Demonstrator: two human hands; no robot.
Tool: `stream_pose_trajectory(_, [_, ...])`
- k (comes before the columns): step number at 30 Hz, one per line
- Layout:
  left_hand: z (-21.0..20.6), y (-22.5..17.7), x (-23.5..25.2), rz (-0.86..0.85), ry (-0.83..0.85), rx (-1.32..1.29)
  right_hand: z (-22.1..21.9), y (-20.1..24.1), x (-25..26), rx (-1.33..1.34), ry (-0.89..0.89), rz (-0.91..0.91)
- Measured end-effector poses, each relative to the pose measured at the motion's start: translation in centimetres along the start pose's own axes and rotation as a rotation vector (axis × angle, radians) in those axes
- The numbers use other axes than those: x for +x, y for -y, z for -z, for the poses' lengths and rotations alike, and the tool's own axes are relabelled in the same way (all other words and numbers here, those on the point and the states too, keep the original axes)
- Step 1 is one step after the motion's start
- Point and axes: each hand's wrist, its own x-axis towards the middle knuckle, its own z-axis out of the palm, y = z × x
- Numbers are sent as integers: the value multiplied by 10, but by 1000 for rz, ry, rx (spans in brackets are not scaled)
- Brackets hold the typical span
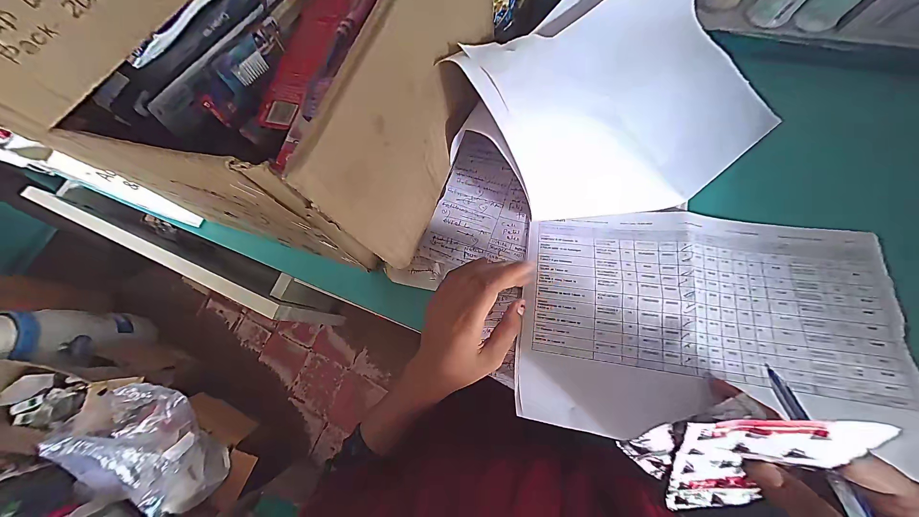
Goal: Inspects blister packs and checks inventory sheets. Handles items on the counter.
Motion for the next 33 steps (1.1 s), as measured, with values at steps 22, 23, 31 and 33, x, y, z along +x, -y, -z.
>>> stream_pose_trajectory(22, [-14, -50, -19, -154, 291, -1145, -85, 32, 30, -578, -46, 536])
stream_pose_trajectory(23, [-10, -50, -18, -138, 275, -1181, -82, 33, 29, -602, -39, 517])
stream_pose_trajectory(31, [17, -33, -14, 247, 84, -1728, -40, 26, 34, -449, -184, 264])
stream_pose_trajectory(33, [18, -26, -14, 306, 43, -1799, -38, 14, 33, -447, -197, 263])
